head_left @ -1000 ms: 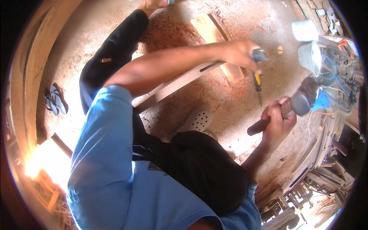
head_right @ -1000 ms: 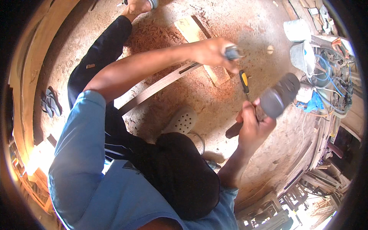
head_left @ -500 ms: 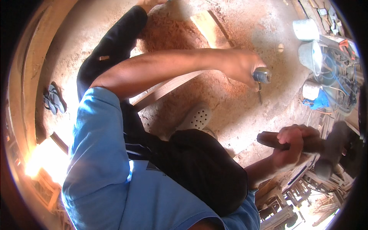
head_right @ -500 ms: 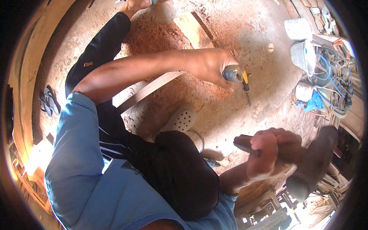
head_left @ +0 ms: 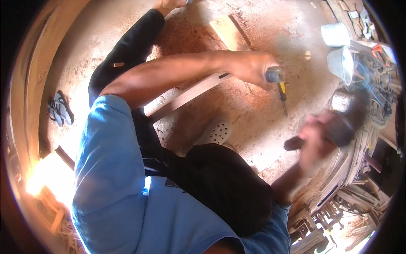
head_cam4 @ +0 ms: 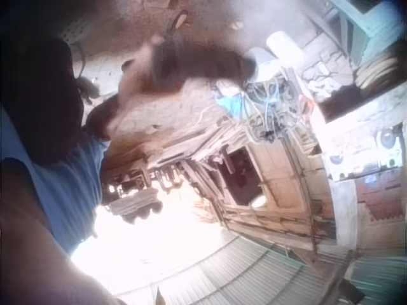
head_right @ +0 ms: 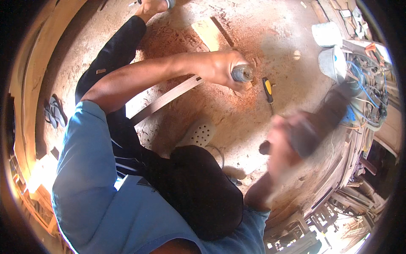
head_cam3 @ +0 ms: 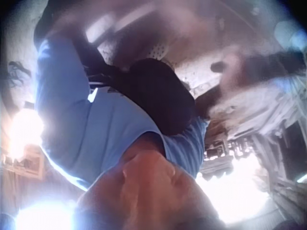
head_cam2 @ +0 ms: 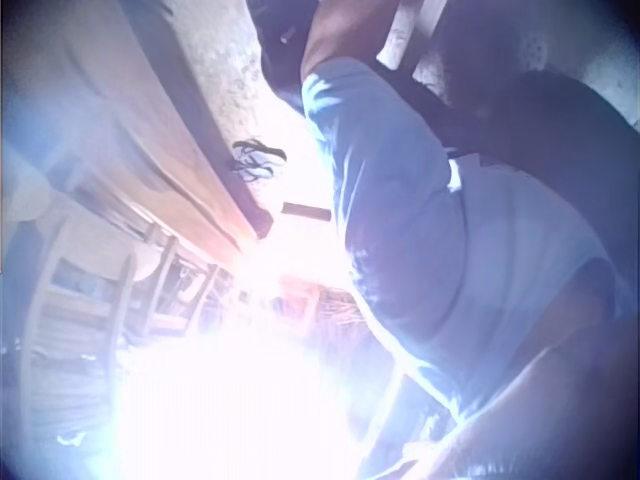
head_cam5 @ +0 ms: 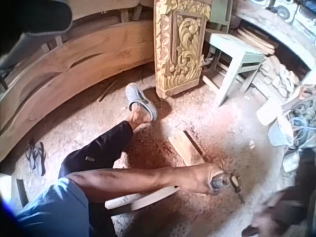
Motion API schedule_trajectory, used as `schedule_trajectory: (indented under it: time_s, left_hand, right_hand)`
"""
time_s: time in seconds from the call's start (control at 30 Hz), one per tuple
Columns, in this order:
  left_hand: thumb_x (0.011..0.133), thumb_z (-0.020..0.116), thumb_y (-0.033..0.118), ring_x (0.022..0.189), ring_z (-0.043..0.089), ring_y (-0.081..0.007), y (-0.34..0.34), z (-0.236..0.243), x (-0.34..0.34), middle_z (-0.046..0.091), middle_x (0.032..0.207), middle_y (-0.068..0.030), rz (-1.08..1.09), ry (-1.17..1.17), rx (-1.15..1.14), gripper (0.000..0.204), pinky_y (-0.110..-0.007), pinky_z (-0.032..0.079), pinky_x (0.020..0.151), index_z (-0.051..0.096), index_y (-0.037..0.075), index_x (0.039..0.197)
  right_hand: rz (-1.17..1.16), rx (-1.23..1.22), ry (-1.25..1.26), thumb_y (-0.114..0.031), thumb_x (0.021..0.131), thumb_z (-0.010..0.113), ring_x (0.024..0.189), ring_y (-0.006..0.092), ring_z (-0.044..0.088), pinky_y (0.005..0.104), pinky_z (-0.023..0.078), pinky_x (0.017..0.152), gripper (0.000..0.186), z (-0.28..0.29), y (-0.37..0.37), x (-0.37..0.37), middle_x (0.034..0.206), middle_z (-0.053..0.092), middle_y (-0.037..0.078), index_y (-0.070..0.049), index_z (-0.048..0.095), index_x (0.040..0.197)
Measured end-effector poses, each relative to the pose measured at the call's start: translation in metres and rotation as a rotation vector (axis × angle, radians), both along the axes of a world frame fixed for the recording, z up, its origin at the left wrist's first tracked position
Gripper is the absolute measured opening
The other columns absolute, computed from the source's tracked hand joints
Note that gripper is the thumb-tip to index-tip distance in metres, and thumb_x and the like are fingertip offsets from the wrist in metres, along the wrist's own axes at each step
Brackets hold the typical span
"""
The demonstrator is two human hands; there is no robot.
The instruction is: The person is carving a piece of wood using a chisel and hammer. They repeatedly strike the chisel to shape the wood, creating a groove or notch.
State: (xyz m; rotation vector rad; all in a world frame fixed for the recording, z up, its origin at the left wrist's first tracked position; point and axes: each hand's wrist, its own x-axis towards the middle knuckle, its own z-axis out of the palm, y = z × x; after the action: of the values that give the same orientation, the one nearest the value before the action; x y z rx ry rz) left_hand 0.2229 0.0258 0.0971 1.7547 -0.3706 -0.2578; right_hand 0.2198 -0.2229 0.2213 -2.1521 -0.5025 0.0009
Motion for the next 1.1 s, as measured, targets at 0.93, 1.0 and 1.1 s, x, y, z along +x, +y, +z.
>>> schedule_trajectory:
  time_s: [0.93,1.0,1.1]
  left_hand:
    - [0.082,0.078,0.013,0.080,0.065,-0.0257,0.012,-0.011,-0.047,0.066,0.088,-0.0103,-0.044,-0.081,-0.026,0.025,-0.040,0.054,0.079,0.066,0.005,0.102]
    - [0.078,0.078,0.009,0.085,0.065,-0.0279,0.011,-0.026,-0.064,0.065,0.091,-0.0110,-0.091,-0.234,0.077,0.026,-0.041,0.053,0.083,0.064,0.004,0.100]
    - [0.070,0.081,0.009,0.100,0.062,-0.0289,0.002,-0.042,-0.079,0.064,0.097,-0.0091,0.065,-0.412,0.004,0.032,-0.048,0.048,0.095,0.060,0.005,0.094]
  right_hand:
    - [-0.080,-0.086,0.322,-0.003,0.082,0.069,0.062,0.0114,0.058,0.0287,0.049,0.057,0.025,-0.067,-0.005,-0.016,0.074,0.063,0.005,0.002,0.064,0.106]
    - [-0.194,-0.122,0.357,-0.002,0.080,0.071,0.057,0.0116,0.057,0.0284,0.047,0.052,0.019,-0.057,-0.019,-0.021,0.070,0.062,0.005,0.002,0.063,0.097]
    - [-0.363,-0.120,0.356,-0.002,0.079,0.069,0.055,0.0128,0.057,0.0279,0.046,0.049,0.018,-0.053,-0.029,-0.025,0.068,0.060,0.006,0.002,0.060,0.094]
